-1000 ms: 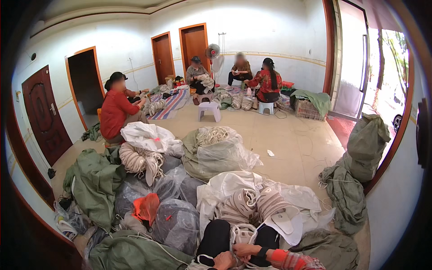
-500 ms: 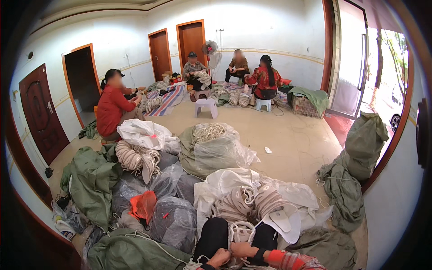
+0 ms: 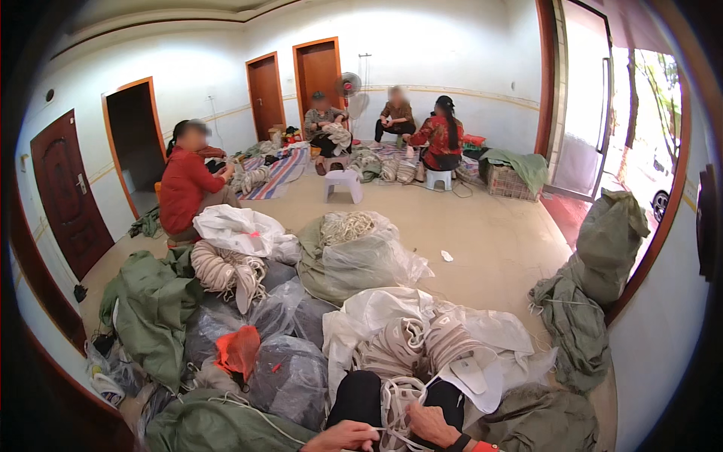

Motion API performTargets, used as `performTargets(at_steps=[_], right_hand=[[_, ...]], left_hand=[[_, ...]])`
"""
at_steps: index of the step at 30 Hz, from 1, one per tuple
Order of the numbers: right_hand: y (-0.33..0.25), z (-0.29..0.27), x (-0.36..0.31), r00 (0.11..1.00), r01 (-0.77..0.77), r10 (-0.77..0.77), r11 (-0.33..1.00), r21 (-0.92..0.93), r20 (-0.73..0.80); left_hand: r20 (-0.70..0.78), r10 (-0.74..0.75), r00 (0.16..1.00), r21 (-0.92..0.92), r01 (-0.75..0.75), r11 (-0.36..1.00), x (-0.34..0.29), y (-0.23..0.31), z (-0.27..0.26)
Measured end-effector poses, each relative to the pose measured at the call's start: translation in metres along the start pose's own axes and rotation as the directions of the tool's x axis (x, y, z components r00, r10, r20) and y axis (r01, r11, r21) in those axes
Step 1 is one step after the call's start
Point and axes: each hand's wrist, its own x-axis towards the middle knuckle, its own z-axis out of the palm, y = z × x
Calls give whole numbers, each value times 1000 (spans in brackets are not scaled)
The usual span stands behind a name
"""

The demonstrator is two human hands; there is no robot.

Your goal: The recorder is lacing and lashing together pairs of shoe components while sitting on the floor among many bags of materials.

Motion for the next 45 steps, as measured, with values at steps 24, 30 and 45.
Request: performTargets(at_steps=[24,30,45], right_hand=[[-23,43,-17,949,-313,59,103,944,308],[26,49,-13,978,-209,106,520,828,181],[254,-415,-248,-65,-168,272,945,279,-960]], left_hand=[[-826,518,222,323,-568,757,-89,-3,-81],[-645,702,302,686,-177,706,-107,-1,-104],[110,152,982,912,-160,378,78,-14,-35]])
